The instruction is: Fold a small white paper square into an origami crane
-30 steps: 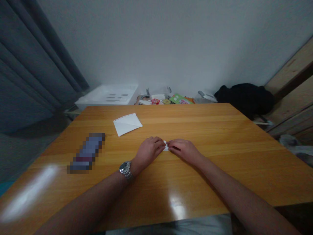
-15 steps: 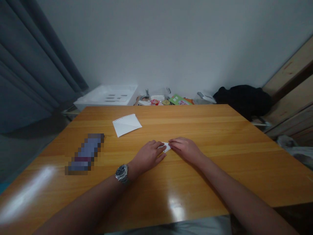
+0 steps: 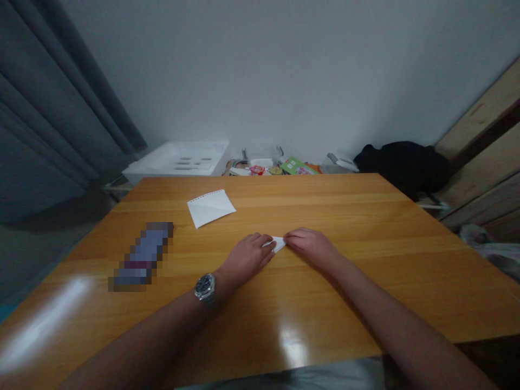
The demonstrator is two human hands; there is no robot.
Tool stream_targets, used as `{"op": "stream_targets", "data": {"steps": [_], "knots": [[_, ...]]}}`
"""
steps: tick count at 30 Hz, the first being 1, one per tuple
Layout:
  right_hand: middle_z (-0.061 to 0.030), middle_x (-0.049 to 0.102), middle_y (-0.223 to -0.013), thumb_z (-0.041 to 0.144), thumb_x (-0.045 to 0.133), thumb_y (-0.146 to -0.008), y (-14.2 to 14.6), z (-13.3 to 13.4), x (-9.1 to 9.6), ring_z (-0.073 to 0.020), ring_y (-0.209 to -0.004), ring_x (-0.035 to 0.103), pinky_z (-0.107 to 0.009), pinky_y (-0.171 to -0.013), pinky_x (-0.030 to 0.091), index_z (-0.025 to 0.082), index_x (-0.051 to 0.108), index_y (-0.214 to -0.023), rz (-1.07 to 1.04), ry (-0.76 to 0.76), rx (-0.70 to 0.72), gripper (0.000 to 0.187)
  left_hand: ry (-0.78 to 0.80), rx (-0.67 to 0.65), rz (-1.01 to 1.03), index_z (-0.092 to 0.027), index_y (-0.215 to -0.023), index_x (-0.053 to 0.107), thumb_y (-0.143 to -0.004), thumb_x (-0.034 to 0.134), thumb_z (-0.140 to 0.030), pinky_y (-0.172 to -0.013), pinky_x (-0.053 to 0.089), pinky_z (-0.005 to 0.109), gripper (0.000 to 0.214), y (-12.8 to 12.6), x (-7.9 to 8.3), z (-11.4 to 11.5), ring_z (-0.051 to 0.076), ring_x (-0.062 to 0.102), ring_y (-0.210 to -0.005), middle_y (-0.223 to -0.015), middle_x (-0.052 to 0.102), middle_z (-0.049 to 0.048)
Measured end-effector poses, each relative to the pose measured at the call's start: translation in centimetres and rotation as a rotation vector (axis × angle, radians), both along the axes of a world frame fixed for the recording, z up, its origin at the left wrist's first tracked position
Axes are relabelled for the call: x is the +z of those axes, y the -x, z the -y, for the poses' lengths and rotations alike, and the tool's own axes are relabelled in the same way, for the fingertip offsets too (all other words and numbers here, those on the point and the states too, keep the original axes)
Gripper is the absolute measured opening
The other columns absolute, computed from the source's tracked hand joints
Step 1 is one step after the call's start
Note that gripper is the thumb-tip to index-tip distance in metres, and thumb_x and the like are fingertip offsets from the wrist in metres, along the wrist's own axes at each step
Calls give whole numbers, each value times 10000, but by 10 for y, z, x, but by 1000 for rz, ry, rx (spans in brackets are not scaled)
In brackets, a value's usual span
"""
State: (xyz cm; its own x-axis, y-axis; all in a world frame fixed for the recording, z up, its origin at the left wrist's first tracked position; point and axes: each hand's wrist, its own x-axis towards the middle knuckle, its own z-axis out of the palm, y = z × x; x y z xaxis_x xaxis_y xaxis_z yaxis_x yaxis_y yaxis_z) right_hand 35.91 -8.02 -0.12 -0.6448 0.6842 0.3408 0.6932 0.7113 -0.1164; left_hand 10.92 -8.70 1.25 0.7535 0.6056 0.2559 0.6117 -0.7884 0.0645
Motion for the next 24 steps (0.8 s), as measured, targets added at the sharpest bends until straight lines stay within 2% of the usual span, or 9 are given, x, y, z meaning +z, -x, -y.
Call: {"op": "stream_targets", "data": {"steps": [3, 8, 12, 19, 24], "knots": [[-73, 737, -1049, 164, 599, -962, 0, -1, -3, -210, -953, 681, -310, -829, 546, 187, 708, -1048, 5, -4, 4, 141, -29, -9, 24, -154, -1190, 651, -1029, 471, -302, -920, 524, 400, 282, 0, -3, -3, 246, 615, -1027, -1156, 673, 96], [-77, 735, -1050, 151, 600, -957, 0, -2, -5, -208, -958, 680, -316, -840, 551, 192, 710, -1067, -23, -8, 9, 161, -65, -68, 52, -153, -1301, 572, -1034, 461, -246, -933, 538, 380, 304, 1, -4, -2, 236, 627, -1080, -1246, 656, 101], [-79, 735, -1044, 166, 577, -974, 0, -2, -4, -202, -964, 678, -316, -850, 548, 187, 712, -1067, -55, 7, 10, 166, -63, -59, 54, -156, -1323, 556, -1037, 456, -283, -926, 546, 383, 328, -1, -2, 1, 240, 631, -1084, -1281, 641, 104], [-81, 741, -1022, 205, 541, -997, 0, -2, -1, -195, -946, 682, -311, -837, 546, 196, 734, -1012, -121, 35, 32, 194, 36, 27, 40, -168, -1188, 651, -1036, 453, -328, -884, 557, 360, 296, -4, -4, -1, 225, 645, -1013, -1144, 679, 90], [-83, 748, -1022, 237, 526, -1007, -3, -4, -2, -197, -942, 688, -316, -826, 549, 208, 743, -1006, -162, 37, 57, 219, 76, 27, 52, -184, -1174, 662, -1046, 424, -323, -891, 550, 330, 305, -3, -4, 0, 210, 637, -1030, -1153, 673, 83]]}}
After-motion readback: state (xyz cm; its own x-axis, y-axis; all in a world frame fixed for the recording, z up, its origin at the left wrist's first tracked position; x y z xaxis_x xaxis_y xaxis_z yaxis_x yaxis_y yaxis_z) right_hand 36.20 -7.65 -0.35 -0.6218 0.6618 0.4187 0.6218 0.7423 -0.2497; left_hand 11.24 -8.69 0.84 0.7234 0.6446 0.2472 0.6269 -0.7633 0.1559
